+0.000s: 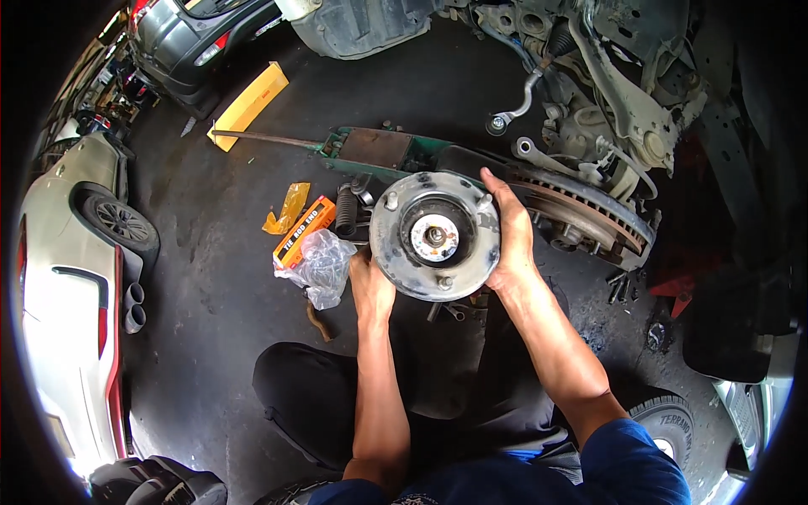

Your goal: Remove and reinstall a car shock absorber/strut assembly.

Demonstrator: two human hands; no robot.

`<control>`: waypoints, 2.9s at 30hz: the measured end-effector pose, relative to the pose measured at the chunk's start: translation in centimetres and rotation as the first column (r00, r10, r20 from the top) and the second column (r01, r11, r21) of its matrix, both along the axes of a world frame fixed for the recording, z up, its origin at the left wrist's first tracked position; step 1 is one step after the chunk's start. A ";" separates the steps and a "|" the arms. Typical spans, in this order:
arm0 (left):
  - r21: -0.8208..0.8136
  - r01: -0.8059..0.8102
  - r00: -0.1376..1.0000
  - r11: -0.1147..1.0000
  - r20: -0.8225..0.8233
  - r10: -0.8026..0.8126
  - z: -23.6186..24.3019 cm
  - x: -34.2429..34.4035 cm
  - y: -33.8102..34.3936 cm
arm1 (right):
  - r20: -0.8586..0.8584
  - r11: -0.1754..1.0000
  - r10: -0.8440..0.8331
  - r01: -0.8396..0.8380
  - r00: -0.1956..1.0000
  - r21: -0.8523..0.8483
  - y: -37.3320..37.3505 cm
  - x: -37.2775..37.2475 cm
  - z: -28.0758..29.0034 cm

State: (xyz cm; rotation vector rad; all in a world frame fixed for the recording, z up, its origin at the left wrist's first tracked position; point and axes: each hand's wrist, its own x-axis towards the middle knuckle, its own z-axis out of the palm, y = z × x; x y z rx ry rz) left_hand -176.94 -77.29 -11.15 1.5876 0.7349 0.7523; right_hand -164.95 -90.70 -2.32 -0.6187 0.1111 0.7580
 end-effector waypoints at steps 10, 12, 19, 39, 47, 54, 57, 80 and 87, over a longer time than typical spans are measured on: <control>-0.098 0.135 0.978 0.986 0.173 -0.117 -2.1 3.0 -1.6 | 0.120 0.990 -0.110 0.120 0.987 -0.078 -1.9 -0.1 0.4; -0.068 0.164 0.983 0.984 0.101 -0.156 -2.9 3.2 -1.2 | 0.133 0.985 -0.133 0.146 0.982 -0.089 -2.3 -0.2 0.6; 0.409 0.344 0.923 0.845 -0.311 -0.226 -3.9 3.9 -1.9 | 0.214 0.930 -0.331 0.357 0.919 -0.091 -4.0 -1.8 1.7; -0.628 0.582 0.777 0.516 0.616 -0.127 -8.9 3.6 2.6 | 0.823 0.928 0.291 0.066 0.489 -0.367 -4.9 2.4 -4.1; -0.617 0.361 0.821 0.700 0.566 0.075 -3.9 0.7 0.7 | 0.186 0.183 0.982 -0.064 -0.037 -0.981 -9.7 13.3 -25.1; -0.762 0.221 0.850 0.609 0.457 0.263 -5.4 -2.6 0.2 | 0.585 0.557 0.790 0.186 0.182 -0.810 -7.0 11.3 -36.1; -0.739 0.170 0.871 0.652 0.422 0.250 -4.7 -2.5 0.1 | 0.179 0.183 0.982 0.073 -0.062 -0.980 -6.9 11.9 -34.9; -0.677 0.261 0.962 0.688 0.241 -0.127 -4.4 -0.2 6.9 | 0.473 0.197 0.755 0.531 0.454 -0.824 -28.0 -4.3 -37.6; -0.634 0.264 0.961 0.727 0.235 -0.144 -5.0 -1.0 7.6 | 0.323 0.596 0.006 0.256 0.946 -0.761 -26.0 -1.9 -37.4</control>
